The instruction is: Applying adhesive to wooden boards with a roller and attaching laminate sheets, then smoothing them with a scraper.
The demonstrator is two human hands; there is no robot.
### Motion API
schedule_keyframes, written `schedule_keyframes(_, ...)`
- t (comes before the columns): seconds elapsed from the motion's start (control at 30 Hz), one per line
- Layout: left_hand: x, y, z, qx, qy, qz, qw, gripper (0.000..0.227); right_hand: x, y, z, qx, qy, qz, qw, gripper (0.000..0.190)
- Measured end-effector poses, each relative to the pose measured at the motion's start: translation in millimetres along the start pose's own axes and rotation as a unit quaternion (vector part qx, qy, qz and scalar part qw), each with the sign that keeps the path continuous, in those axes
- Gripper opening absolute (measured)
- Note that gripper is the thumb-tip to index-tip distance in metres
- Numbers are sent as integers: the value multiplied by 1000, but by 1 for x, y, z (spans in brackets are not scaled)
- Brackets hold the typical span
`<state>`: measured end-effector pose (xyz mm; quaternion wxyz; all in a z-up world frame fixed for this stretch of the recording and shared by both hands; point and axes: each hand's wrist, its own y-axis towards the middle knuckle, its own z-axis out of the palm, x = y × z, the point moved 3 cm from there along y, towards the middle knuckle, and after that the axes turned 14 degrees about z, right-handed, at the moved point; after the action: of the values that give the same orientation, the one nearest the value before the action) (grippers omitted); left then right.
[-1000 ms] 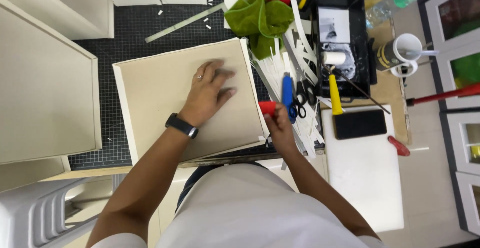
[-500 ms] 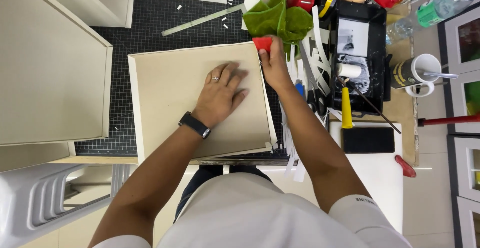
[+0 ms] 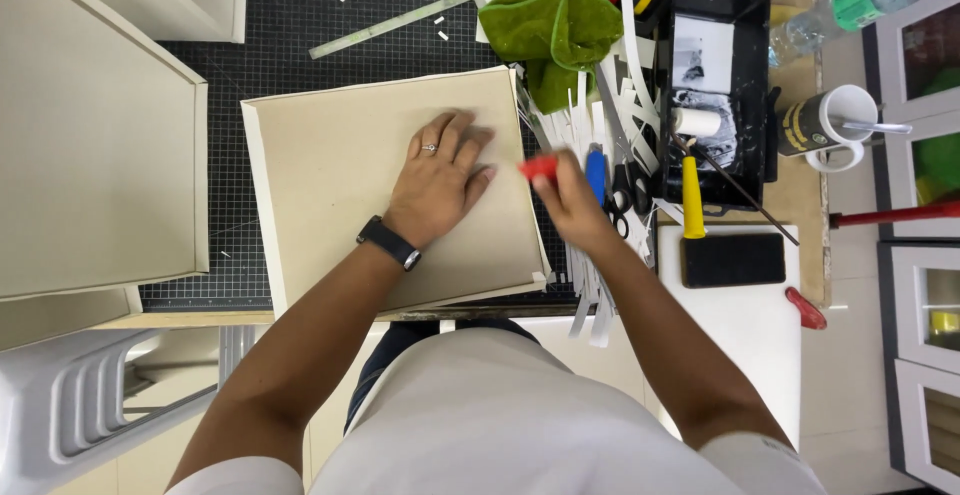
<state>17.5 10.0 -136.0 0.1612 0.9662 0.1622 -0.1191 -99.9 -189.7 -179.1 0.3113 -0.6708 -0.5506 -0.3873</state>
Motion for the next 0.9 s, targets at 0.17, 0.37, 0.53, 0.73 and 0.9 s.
schedule_keyframes(0.17, 2, 0, 4, -6, 1, 1, 1000, 47, 22, -83, -4, 26, 6, 50, 998, 25)
schedule_keyframes(0.37, 1, -5, 8, -30, -3, 15, 999, 46, 22, -54, -1, -4, 30, 11, 999, 24)
schedule_keyframes(0.53, 4, -2, 10, -41, -8, 22, 999, 46, 20, -107, -2, 17, 8, 39, 999, 22)
schedule_keyframes(0.73, 1, -5, 7, -55, -11, 34, 998, 44, 32, -119, 5, -18, 50, 70, 996, 20)
schedule_keyframes(0.9, -7, -6, -15, -129, -5, 75, 989, 39, 48, -139, 4, -1, 23, 176, 984, 31)
